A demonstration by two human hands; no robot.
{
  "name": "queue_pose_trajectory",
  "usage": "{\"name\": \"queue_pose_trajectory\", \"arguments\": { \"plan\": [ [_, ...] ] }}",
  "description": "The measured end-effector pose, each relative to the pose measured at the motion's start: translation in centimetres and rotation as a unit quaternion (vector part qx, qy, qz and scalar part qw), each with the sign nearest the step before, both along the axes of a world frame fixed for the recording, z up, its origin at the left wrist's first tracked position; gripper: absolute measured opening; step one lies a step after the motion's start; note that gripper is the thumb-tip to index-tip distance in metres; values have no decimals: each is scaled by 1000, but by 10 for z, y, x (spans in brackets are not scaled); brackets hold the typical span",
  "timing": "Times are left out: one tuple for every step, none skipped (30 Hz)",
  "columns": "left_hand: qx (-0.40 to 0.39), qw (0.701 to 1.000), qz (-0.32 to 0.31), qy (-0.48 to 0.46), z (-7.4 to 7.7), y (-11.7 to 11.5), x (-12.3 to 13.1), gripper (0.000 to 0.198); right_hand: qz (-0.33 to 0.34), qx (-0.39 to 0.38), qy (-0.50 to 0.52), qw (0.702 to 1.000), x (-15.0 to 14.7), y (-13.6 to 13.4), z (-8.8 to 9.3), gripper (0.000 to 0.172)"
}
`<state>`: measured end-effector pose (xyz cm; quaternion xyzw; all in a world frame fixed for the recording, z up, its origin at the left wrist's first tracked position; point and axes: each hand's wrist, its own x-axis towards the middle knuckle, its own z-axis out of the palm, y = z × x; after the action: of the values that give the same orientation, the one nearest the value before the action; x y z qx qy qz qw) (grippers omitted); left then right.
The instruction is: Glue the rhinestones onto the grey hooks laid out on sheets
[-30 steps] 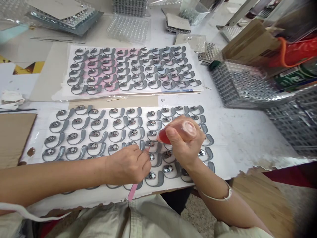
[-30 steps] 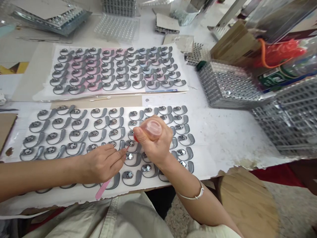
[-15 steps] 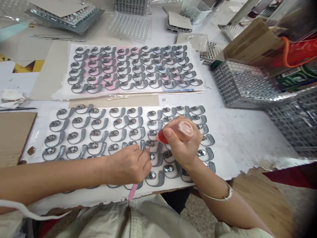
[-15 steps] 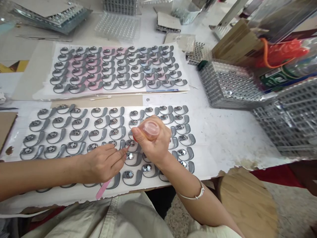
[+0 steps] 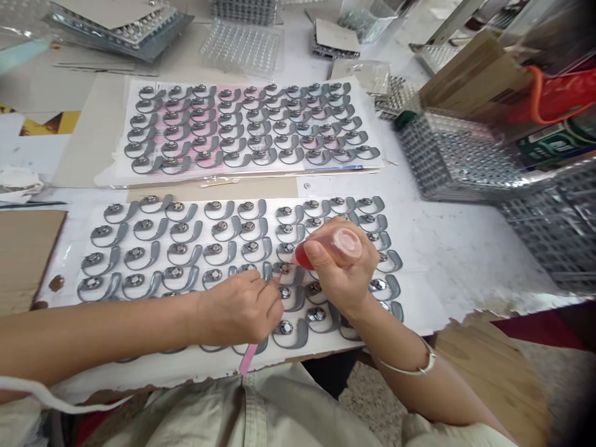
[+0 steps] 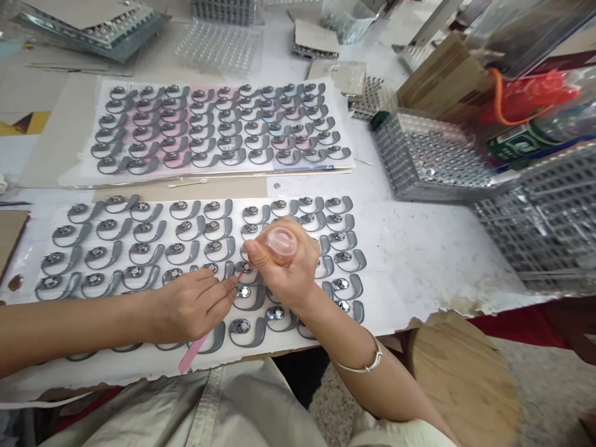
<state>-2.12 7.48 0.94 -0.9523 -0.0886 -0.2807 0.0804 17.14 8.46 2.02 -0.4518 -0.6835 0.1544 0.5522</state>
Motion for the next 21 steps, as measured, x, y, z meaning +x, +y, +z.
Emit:
{"name": "queue_pose_trajectory", "arguments": {
  "plan": [
    [1,1000,2,-3,0,0,0,12,1,3,1,1000,0,0,0,11],
    [1,1000,4,-3,1,0,0,12,1,5,0,1000,0,0,-1,10],
    [0,1000,4,-5,1,0,0,13,0,7,-3,1000,0,0,-1,10],
    [0,1000,4,-6,1,0,0,13,0,6,-6,1000,1,0,-1,10],
    [-2,1000,3,-6,1,0,0,13,-1,5,-9,1000,1,0,-1,10],
    [-3,1000,1,-8,1,0,0,14,-2,6,-12,1000,1,0,-1,10],
    [-4,1000,0,-9,1,0,0,14,-4,9,-15,1000,1,0,-1,10],
    [-6,1000,-1,-11,0,0,0,15,-5,15,-17,1000,1,0,-1,10],
    [-8,1000,-1,-13,0,1,0,14,-7,21,-20,1000,1,0,0,10],
    [-10,1000,1,-13,0,1,0,14,-9,26,-22,999,1,-1,0,11],
    [-12,1000,3,-11,0,1,0,14,-9,28,-24,999,1,-1,0,11],
    [-15,1000,6,-7,0,1,-1,14,-8,26,-25,999,1,-1,1,11],
    [-19,1000,9,-5,0,1,-1,15,-8,24,-26,999,1,-1,1,12],
    [-26,1000,10,-1,0,1,-2,16,-8,22,-27,999,1,-1,2,12],
    [-36,999,11,2,0,2,-3,17,-8,22,-28,999,1,-1,2,12],
    [-47,999,12,3,1,2,-3,18,-8,22,-30,999,1,-2,3,13],
    [-60,998,13,4,1,3,-3,19,-9,22,-32,999,1,-2,3,13],
    [-72,997,16,2,0,4,-4,20,-9,22,-33,999,1,-2,3,13],
    [-84,996,16,0,0,4,-4,21,-9,24,-35,999,1,-2,3,13],
    [-96,995,15,-5,0,5,-4,22,-8,25,-37,999,1,-2,3,13],
    [-107,994,12,-11,-1,7,-4,23,-7,28,-38,999,2,-2,2,13]
  ]
}}
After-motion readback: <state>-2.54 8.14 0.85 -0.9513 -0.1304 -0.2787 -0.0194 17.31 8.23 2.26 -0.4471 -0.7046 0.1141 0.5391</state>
